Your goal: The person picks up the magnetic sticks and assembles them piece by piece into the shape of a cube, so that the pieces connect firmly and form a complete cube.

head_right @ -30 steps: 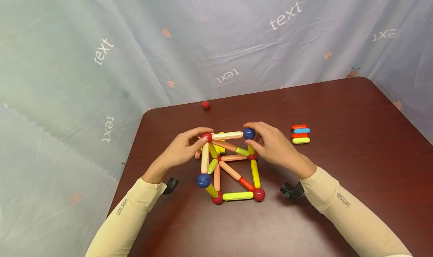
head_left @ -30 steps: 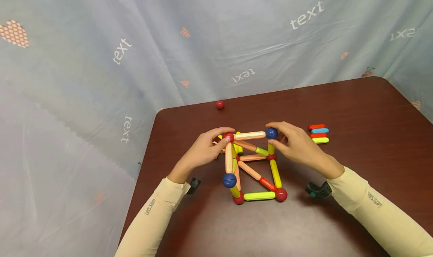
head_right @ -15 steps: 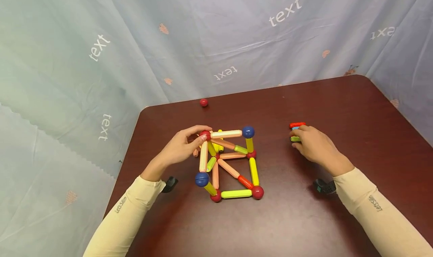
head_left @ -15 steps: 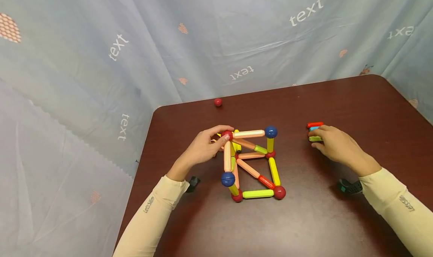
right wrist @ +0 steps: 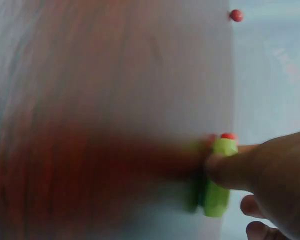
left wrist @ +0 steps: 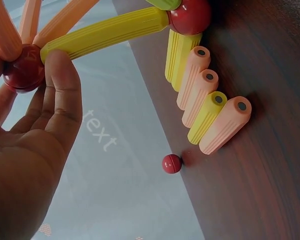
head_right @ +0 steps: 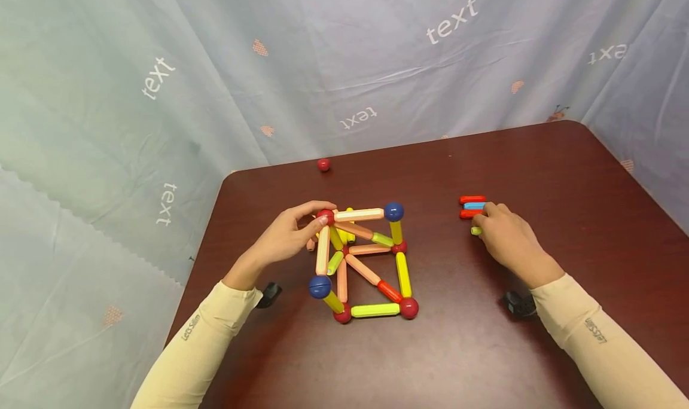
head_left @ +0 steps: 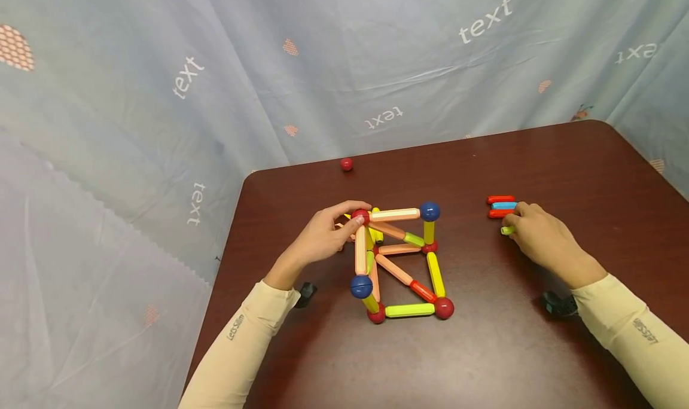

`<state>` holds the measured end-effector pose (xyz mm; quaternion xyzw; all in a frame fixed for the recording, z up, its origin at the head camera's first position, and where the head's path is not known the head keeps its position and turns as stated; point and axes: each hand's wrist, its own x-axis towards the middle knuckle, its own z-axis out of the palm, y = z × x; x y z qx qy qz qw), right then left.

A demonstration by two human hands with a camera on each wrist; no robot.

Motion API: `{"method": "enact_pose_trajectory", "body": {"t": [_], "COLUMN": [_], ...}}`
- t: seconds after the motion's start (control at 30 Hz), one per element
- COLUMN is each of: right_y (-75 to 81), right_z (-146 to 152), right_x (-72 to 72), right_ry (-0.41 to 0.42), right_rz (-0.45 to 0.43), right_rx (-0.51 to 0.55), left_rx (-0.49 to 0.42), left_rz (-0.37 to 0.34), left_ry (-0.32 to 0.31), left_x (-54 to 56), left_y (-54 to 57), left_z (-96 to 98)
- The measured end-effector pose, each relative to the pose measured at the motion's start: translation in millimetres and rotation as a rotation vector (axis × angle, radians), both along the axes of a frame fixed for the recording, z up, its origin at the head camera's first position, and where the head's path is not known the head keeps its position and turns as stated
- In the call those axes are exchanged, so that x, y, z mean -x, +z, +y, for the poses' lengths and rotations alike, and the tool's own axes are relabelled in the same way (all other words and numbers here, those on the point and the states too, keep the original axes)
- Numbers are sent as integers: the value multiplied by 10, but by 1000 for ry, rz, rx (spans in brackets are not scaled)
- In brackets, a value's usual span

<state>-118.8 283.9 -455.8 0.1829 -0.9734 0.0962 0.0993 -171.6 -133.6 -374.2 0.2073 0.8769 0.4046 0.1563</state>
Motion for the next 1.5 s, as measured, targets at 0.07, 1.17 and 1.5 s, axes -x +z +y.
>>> {"method": "enact_pose_trajectory", "body": {"t": [0.07, 1.17, 1.5], "right_y": [83, 174, 203], "right_z": [-109, -1867, -1888], "right_x": [-79, -199, -211], "right_ry": [60, 694, 680], "right_rz": [48, 259, 222], "right_rx": [48, 519, 512], "left_rx": [1, -10, -12], "left_rz": [-2, -7, -1], "left_ry": [-4, -10, -15], "left_x": [-6, -23, -24], "left_y": [6, 5, 12], "left_z": [-2, -29, -20]}}
